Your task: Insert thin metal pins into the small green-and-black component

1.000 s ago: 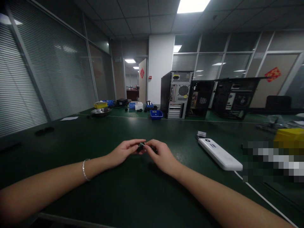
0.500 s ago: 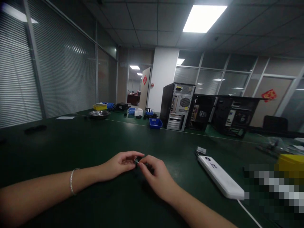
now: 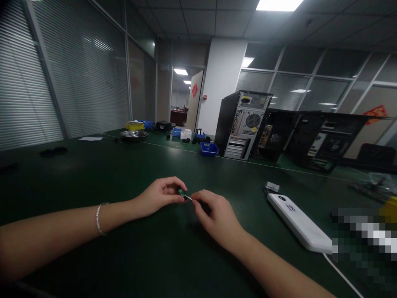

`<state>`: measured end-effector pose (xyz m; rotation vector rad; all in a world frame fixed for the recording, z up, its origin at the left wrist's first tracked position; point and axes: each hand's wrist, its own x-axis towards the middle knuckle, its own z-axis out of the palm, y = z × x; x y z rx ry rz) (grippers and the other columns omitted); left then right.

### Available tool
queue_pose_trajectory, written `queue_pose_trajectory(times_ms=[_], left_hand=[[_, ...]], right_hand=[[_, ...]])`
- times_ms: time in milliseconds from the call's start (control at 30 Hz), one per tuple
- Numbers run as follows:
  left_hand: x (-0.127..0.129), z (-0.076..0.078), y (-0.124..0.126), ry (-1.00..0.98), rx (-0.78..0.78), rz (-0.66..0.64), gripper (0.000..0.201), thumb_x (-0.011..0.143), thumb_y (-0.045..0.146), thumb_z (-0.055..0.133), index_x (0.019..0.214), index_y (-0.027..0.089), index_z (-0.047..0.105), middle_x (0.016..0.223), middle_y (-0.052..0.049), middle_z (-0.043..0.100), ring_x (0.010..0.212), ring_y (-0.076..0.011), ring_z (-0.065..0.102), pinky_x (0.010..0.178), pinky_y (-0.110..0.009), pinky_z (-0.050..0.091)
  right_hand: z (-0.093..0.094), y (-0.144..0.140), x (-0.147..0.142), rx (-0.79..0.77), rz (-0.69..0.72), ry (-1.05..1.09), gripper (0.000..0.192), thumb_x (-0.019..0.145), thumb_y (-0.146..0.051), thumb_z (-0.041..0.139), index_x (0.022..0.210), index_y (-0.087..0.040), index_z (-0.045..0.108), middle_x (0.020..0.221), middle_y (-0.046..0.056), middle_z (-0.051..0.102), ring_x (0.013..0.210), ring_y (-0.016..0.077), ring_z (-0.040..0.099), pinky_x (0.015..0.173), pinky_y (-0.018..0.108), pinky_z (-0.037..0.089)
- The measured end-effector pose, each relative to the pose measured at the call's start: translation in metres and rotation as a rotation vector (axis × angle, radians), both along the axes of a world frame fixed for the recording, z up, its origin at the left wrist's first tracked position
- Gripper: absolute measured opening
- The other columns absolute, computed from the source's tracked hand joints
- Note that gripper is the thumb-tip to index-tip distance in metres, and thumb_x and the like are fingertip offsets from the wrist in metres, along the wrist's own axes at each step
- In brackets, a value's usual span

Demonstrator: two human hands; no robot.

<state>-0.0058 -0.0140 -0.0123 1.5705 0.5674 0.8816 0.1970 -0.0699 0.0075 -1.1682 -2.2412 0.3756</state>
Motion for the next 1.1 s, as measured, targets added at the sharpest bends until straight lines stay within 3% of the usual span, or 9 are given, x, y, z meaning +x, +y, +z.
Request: queue_pose_trajectory(times_ms=[200, 600, 800, 1100], left_hand=[[0.001, 0.004, -0.004, -0.011, 0.015, 0.040, 0.025, 0.070, 0.016, 0.072, 0.092, 0.014, 0.060, 0.089, -0.005, 0.067, 0.086, -0.0208, 0.067, 0.082, -0.039, 0.051], [0.000, 0.001, -0.008, 0.093, 0.242, 0.118, 0.024, 0.073, 0.019, 0.071, 0.096, 0.015, 0.070, 0.095, -0.007, 0.070, 0.091, -0.0218, 0.066, 0.084, -0.035, 0.052], [-0.001, 0.006, -0.013, 0.100, 0.233, 0.108, 0.023, 0.073, 0.020, 0.070, 0.096, 0.016, 0.071, 0.094, -0.007, 0.072, 0.091, -0.0223, 0.066, 0.084, -0.035, 0.053], [0.002, 0.003, -0.009, 0.069, 0.113, 0.097, 0.024, 0.072, 0.022, 0.071, 0.094, 0.014, 0.071, 0.084, -0.006, 0.073, 0.076, -0.0192, 0.068, 0.075, -0.033, 0.056]], right_hand=[[0.002, -0.001, 0.001, 0.031, -0.012, -0.029, 0.018, 0.091, -0.023, 0.045, 0.096, -0.021, 0.062, 0.089, 0.004, 0.066, 0.079, 0.0179, 0.059, 0.069, 0.027, 0.045], [0.001, -0.002, 0.000, 0.013, -0.021, -0.032, 0.021, 0.091, -0.022, 0.047, 0.103, -0.022, 0.064, 0.091, 0.003, 0.066, 0.081, 0.0176, 0.059, 0.070, 0.027, 0.045], [0.000, -0.001, 0.001, 0.001, 0.000, 0.008, 0.021, 0.091, -0.022, 0.047, 0.102, -0.022, 0.065, 0.090, 0.003, 0.066, 0.079, 0.0173, 0.060, 0.069, 0.027, 0.045], [0.003, -0.004, -0.001, -0.013, 0.001, -0.018, 0.021, 0.091, -0.024, 0.047, 0.102, -0.023, 0.065, 0.091, 0.004, 0.066, 0.080, 0.0178, 0.060, 0.070, 0.027, 0.046]])
